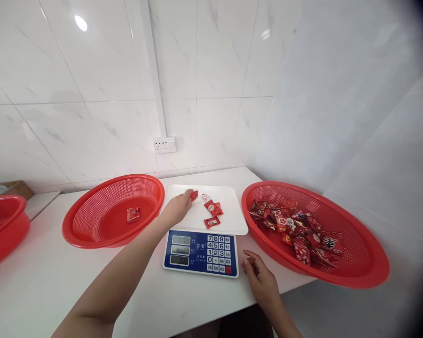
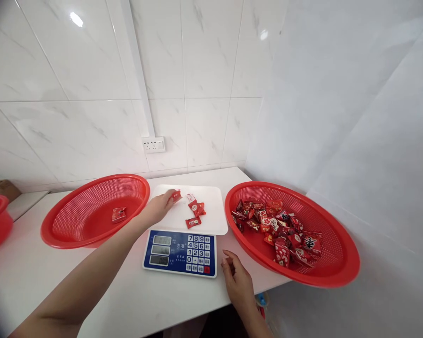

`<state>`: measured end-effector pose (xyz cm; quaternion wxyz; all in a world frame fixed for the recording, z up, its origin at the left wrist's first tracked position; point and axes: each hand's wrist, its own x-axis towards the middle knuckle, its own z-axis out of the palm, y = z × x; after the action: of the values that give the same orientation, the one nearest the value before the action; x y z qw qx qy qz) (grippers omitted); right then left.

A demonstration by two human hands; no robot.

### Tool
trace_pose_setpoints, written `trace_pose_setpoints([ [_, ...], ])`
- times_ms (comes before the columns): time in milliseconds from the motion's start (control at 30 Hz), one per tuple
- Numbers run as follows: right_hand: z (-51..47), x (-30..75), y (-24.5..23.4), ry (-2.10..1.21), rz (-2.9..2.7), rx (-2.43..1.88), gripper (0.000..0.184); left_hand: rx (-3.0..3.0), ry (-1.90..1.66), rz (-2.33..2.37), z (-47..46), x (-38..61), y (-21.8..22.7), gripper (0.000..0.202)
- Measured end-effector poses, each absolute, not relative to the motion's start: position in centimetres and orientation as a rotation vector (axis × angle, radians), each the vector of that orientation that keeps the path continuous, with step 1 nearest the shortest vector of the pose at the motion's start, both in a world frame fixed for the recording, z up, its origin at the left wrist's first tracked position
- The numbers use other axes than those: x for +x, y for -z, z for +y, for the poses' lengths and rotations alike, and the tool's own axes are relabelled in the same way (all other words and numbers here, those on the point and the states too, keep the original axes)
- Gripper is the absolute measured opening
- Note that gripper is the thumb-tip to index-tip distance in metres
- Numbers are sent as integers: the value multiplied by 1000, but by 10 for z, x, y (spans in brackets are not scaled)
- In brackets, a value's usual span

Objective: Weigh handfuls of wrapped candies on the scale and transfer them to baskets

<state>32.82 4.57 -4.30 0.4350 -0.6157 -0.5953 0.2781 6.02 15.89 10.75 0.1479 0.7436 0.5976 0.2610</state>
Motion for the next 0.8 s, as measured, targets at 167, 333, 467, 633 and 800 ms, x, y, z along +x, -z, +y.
trace_pose_setpoints([
  [167, 46, 329, 41, -731, -1494, -1549, 43, 1822, -1174, 1783, 151, 31, -110, 42],
  [333, 47, 328, 37, -728, -1509, -1539, 41, 1650, -1419, 1947, 127, -9, -117, 42],
  [467, 47, 327, 38, -732, -1517, -1560, 42, 1658, -1516, 2191, 117, -29, -120, 44],
  [633, 49, 327, 41, -696, -1528, -1570, 43, 2328, -1022, 2019, 140, 12, -104, 34],
  [800, 48, 327, 43, -678, -1527, -1570, 44, 2637, -502, 1503, 186, 86, -94, 52],
])
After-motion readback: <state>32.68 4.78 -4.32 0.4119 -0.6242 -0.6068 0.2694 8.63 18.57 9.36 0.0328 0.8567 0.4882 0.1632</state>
